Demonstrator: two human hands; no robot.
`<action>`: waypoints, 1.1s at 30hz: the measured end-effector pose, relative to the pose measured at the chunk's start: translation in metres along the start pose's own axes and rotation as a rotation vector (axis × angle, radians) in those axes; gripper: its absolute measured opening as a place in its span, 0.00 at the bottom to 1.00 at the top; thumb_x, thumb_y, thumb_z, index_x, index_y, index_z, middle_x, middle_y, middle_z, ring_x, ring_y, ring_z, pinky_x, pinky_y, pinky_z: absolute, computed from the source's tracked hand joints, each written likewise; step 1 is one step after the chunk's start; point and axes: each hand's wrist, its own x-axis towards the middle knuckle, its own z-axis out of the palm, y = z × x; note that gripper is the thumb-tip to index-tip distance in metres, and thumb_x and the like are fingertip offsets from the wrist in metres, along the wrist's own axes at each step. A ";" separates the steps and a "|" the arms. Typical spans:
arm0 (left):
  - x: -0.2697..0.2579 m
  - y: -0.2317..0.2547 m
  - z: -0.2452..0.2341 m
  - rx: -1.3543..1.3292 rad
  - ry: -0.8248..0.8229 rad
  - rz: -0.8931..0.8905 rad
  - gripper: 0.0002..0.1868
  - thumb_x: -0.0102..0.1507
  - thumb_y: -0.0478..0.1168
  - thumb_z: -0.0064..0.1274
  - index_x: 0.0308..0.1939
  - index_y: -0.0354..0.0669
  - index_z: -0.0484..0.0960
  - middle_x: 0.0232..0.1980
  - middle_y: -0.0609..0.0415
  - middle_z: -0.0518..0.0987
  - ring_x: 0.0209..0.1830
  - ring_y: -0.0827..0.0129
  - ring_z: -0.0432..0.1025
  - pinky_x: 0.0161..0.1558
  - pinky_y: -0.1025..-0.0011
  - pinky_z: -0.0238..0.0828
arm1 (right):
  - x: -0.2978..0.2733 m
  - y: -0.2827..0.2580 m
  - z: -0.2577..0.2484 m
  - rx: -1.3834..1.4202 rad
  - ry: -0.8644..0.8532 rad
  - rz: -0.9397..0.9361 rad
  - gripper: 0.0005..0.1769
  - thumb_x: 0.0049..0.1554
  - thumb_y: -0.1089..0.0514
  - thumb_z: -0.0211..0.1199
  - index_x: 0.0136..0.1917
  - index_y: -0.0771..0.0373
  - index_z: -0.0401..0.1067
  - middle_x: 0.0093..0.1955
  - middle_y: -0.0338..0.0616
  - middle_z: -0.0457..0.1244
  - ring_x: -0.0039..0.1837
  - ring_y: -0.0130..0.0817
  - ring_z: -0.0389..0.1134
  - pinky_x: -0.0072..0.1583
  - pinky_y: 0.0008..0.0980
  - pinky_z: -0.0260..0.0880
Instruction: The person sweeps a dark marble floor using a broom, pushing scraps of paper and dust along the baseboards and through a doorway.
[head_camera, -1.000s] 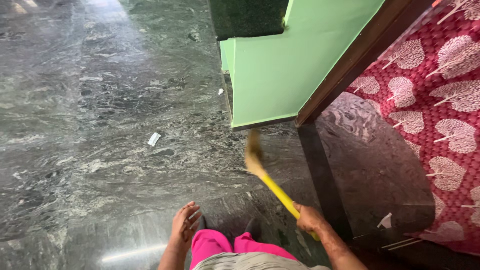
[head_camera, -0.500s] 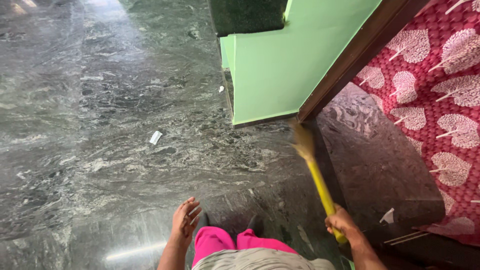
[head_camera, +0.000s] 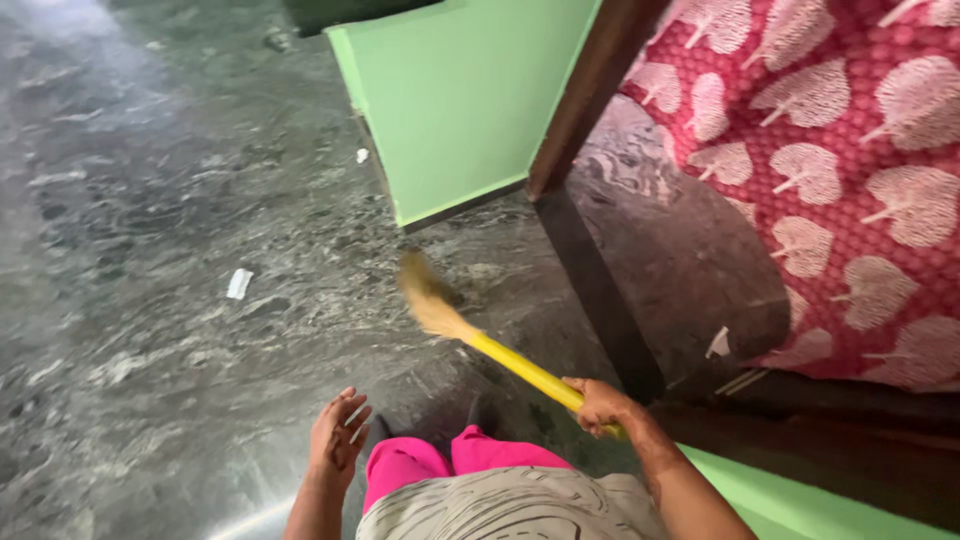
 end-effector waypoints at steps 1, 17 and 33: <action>0.003 0.003 0.009 0.030 0.006 -0.015 0.28 0.62 0.49 0.52 0.67 0.51 0.74 0.63 0.55 0.79 0.63 0.61 0.72 0.58 0.62 0.64 | -0.006 0.005 -0.003 0.028 -0.003 0.037 0.58 0.42 0.75 0.62 0.81 0.38 0.55 0.31 0.48 0.62 0.27 0.33 0.62 0.31 0.35 0.62; 0.006 0.010 0.085 0.236 -0.167 -0.033 0.23 0.64 0.47 0.50 0.63 0.52 0.77 0.60 0.58 0.81 0.60 0.67 0.73 0.56 0.65 0.64 | -0.074 0.173 -0.036 0.789 0.932 0.350 0.36 0.43 0.74 0.61 0.64 0.54 0.66 0.32 0.50 0.63 0.27 0.39 0.62 0.29 0.39 0.63; -0.014 0.034 0.084 0.267 -0.060 -0.043 0.24 0.63 0.45 0.51 0.64 0.52 0.76 0.61 0.58 0.80 0.61 0.67 0.73 0.57 0.67 0.65 | -0.032 0.157 -0.031 0.392 0.414 0.087 0.27 0.42 0.72 0.59 0.57 0.64 0.71 0.34 0.51 0.66 0.28 0.39 0.68 0.29 0.38 0.68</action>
